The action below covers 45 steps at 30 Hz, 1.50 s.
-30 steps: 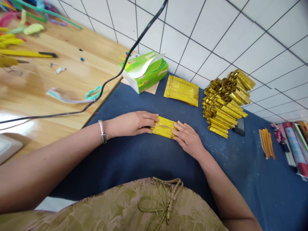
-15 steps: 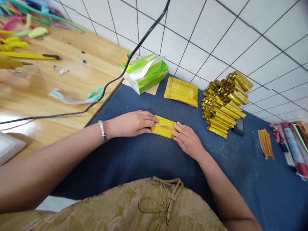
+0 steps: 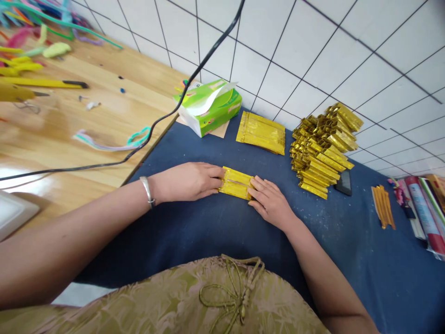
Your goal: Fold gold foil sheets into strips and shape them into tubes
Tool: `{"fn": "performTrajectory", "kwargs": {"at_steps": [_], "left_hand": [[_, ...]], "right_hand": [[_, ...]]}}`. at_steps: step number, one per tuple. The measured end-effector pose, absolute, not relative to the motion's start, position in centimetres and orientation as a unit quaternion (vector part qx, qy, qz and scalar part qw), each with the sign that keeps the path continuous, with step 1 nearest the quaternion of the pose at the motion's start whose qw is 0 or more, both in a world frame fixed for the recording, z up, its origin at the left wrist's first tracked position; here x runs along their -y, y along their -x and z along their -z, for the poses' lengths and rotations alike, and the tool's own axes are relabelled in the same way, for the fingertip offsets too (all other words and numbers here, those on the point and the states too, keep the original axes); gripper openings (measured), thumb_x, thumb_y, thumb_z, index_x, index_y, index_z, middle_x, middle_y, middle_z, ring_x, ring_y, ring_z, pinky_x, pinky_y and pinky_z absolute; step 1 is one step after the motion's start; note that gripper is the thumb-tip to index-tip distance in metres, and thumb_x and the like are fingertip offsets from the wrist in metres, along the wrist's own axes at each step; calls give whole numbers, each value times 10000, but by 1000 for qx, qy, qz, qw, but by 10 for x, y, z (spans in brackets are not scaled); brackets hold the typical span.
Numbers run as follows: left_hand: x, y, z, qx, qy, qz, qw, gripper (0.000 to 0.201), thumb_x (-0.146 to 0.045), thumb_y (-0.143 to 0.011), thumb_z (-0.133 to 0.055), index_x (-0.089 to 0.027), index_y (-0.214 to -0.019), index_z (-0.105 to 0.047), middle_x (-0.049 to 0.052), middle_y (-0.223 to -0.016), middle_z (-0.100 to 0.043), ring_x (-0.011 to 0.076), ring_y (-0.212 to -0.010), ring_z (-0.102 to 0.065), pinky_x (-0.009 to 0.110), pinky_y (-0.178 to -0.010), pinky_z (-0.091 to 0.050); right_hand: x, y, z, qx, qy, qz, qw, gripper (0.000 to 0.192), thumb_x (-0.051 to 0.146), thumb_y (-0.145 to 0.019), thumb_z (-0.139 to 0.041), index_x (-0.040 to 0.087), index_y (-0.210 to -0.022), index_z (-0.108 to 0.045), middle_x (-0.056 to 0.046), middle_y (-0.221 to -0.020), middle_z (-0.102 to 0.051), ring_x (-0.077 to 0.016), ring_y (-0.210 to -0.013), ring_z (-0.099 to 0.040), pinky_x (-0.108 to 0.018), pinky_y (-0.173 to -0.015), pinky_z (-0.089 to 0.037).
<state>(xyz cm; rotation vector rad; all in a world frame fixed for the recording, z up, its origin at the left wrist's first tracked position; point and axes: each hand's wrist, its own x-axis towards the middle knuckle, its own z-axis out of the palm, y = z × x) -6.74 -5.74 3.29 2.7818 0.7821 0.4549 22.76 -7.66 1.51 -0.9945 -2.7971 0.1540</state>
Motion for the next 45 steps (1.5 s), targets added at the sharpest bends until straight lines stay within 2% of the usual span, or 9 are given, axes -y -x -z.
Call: {"fn": "performTrajectory", "kwargs": {"at_steps": [3,9,13,17,24,31,40,45], "left_hand": [[57,68,-34,-249,-955,-119,110,212,-280,-903,-453,-210,-1004,-626,63,-1135,-590,183,-1117,-548,332,-1021,-415],[57,68,-33,-254,-952,-125,121,200,-256,-886,-471,-203,-994,-631,74,-1133,-587,196,-1125,-543,360,-1033,-403],[59,66,-32,-254,-951,-121,125,179,-224,-866,-489,-205,-976,-629,73,-1119,-595,203,-1126,-541,376,-1047,-388],[60,65,-32,-252,-950,-133,126,158,-196,-849,-501,-202,-950,-623,73,-1095,-602,204,-1128,-537,377,-1046,-389],[62,64,-34,-253,-962,-73,70,170,-144,-869,-423,-169,-944,-573,107,-1131,-575,218,-1133,-526,390,-1029,-396],[63,62,-36,-271,-953,-99,95,144,-173,-873,-432,-184,-881,-575,80,-1077,-598,193,-1078,-560,368,-1020,-407],[60,65,-24,-333,-922,-134,142,232,-244,-910,-410,-189,-982,-623,63,-1101,-620,183,-1057,-579,338,-959,-457],[65,59,-25,-370,-908,-138,140,254,-232,-917,-375,-181,-964,-620,59,-1099,-604,164,-1002,-593,303,-915,-473]], "right_hand": [[76,-227,-16,938,335,-48,75,349,339,-910,-457,197,-1221,-528,-84,-1370,-474,-207,-1342,-321,-429,-1095,-310],[77,-225,-17,933,342,-63,91,350,312,-898,-476,188,-1224,-500,-100,-1341,-503,-200,-1334,-339,-434,-1091,-319],[79,-224,-17,928,350,-70,111,292,292,-886,-494,170,-1149,-519,-128,-1335,-503,-210,-1328,-349,-448,-1081,-333],[79,-224,-16,932,339,-65,109,194,277,-885,-495,204,-1055,-556,-103,-1348,-494,-223,-1323,-356,-470,-1071,-341],[79,-225,-14,941,322,-37,101,191,247,-889,-489,209,-1056,-575,-90,-1355,-489,-229,-1331,-338,-458,-1090,-325],[81,-226,-11,940,320,-31,116,182,209,-886,-486,204,-1046,-571,-76,-1356,-489,-231,-1342,-312,-474,-1098,-318],[86,-217,-10,905,383,-92,160,129,188,-885,-447,206,-922,-569,-79,-1295,-548,-216,-1323,-353,-485,-1093,-307],[86,-211,-8,875,424,-135,191,135,181,-872,-432,221,-855,-560,-55,-1267,-567,-218,-1310,-379,-498,-1072,-321]]}}
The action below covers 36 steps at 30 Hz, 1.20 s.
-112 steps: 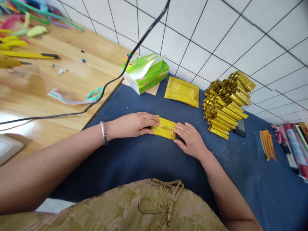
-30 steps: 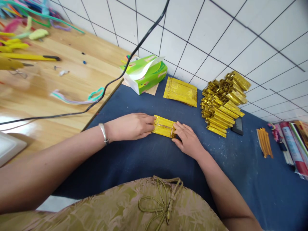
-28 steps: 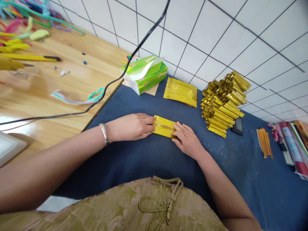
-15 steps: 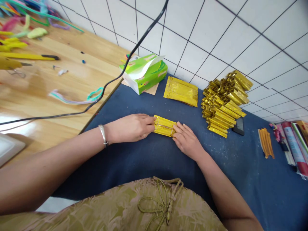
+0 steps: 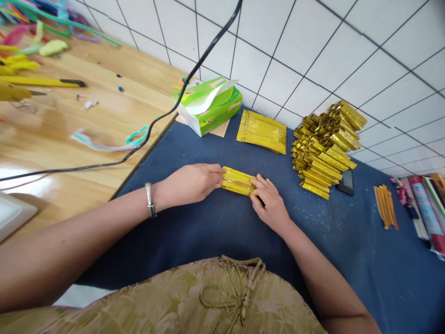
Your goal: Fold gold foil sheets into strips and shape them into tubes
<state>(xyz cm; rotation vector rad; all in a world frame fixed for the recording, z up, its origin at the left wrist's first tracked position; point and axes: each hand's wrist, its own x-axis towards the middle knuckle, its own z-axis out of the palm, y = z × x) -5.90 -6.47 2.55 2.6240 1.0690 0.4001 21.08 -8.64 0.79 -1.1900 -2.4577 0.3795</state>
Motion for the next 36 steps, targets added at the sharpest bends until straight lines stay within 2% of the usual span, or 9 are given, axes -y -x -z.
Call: {"fn": "performTrajectory", "kwargs": {"at_steps": [6,15,36], "left_hand": [[65,50,-24,-403,-895,-139,131,207,-209,-870,-412,-157,-872,-612,72,-1022,-593,188,-962,-562,337,-887,-456],[64,43,-22,-435,-872,-182,132,116,-194,-758,-494,-158,-686,-577,64,-940,-577,179,-858,-529,318,-775,-436],[58,52,-17,-419,-874,-163,185,87,-221,-824,-508,-177,-832,-583,50,-1008,-565,187,-918,-518,331,-839,-414]], "right_hand": [[81,-206,-11,848,453,-161,222,116,154,-817,-477,224,-783,-563,-46,-1198,-591,-220,-1280,-413,-458,-1055,-355],[77,-202,-8,836,476,-149,227,95,159,-756,-515,227,-731,-576,-38,-1119,-602,-257,-1213,-449,-491,-1017,-369],[77,-209,-12,839,458,-188,223,60,194,-822,-521,215,-787,-564,-50,-1168,-582,-221,-1240,-424,-446,-1065,-329]]}}
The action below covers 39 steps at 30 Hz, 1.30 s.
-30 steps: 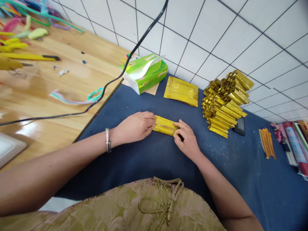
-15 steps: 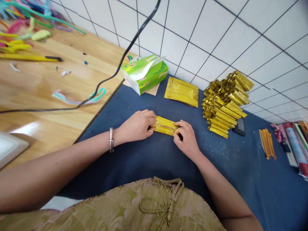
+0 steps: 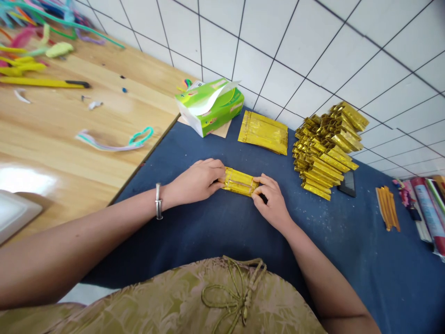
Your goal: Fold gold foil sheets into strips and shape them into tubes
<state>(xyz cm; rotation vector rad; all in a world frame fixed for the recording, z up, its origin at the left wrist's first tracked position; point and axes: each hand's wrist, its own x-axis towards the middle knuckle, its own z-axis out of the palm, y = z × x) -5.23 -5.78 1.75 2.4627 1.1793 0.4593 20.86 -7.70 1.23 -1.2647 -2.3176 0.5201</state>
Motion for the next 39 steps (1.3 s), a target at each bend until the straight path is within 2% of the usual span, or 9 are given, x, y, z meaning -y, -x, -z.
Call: {"fn": "performTrajectory", "kwargs": {"at_steps": [11,18,31,39], "left_hand": [[58,53,-16,-417,-874,-157,191,101,-226,-833,-507,-183,-862,-594,49,-1025,-565,195,-946,-514,337,-854,-402],[56,54,-15,-406,-877,-163,197,105,-223,-838,-504,-182,-868,-596,51,-1010,-569,189,-938,-520,337,-863,-403],[55,56,-15,-403,-878,-162,201,106,-225,-845,-502,-185,-886,-592,53,-1014,-569,191,-954,-523,342,-872,-406],[56,56,-16,-402,-877,-167,201,94,-219,-838,-507,-186,-870,-589,52,-1015,-572,191,-951,-525,341,-871,-408]], "right_hand": [[73,-217,-12,848,428,-218,225,65,280,-855,-530,236,-876,-573,-49,-1169,-594,-233,-1250,-428,-475,-1042,-337],[77,-222,-11,883,388,-154,212,84,300,-845,-572,234,-872,-616,-51,-1225,-589,-244,-1307,-376,-465,-1044,-335],[74,-232,-8,917,339,-94,187,146,264,-850,-568,255,-976,-642,-51,-1290,-550,-229,-1310,-378,-454,-1071,-331],[74,-223,-9,865,411,-180,226,82,237,-833,-567,251,-839,-648,-27,-1180,-612,-221,-1265,-437,-446,-1043,-363]]}}
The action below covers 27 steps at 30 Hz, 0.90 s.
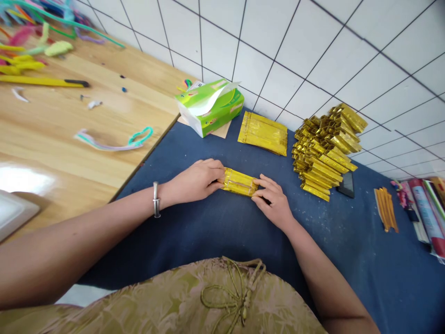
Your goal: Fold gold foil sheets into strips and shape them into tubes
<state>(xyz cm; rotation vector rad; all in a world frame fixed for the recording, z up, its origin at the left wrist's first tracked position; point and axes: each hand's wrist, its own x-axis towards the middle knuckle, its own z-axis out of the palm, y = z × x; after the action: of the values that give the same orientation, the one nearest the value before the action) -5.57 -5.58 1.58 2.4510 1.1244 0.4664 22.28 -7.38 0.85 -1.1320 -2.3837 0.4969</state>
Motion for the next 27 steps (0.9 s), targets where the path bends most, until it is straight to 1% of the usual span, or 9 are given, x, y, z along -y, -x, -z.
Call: {"fn": "performTrajectory", "kwargs": {"at_steps": [5,12,16,20,27], "left_hand": [[56,56,-17,-405,-877,-161,204,95,-226,-837,-509,-187,-870,-590,47,-1012,-572,187,-945,-526,335,-872,-406],[55,56,-17,-404,-875,-170,206,99,-225,-832,-510,-187,-863,-596,49,-997,-575,182,-933,-527,329,-862,-407],[55,56,-17,-401,-874,-179,208,98,-223,-831,-508,-185,-863,-593,54,-990,-576,182,-923,-526,327,-849,-410],[55,56,-17,-400,-874,-176,212,96,-223,-835,-506,-185,-861,-590,53,-990,-577,184,-927,-524,331,-850,-407],[55,58,-15,-393,-877,-176,212,104,-229,-852,-500,-185,-894,-585,56,-1011,-572,187,-948,-515,333,-862,-401]], "right_hand": [[76,-213,-10,827,462,-205,247,63,193,-781,-579,235,-768,-623,-28,-1120,-621,-225,-1229,-462,-448,-1040,-356],[79,-208,-8,806,495,-200,255,60,183,-755,-584,235,-745,-612,-29,-1108,-624,-242,-1220,-456,-476,-1044,-338],[79,-210,-9,802,494,-213,259,43,201,-759,-593,240,-775,-598,-33,-1111,-621,-255,-1220,-454,-507,-1033,-342],[78,-213,-9,803,483,-223,268,54,219,-776,-594,245,-823,-589,-31,-1104,-626,-245,-1217,-460,-501,-1030,-352],[80,-217,-7,834,459,-180,249,71,243,-835,-555,258,-864,-618,-13,-1117,-635,-232,-1236,-451,-481,-1043,-343]]}}
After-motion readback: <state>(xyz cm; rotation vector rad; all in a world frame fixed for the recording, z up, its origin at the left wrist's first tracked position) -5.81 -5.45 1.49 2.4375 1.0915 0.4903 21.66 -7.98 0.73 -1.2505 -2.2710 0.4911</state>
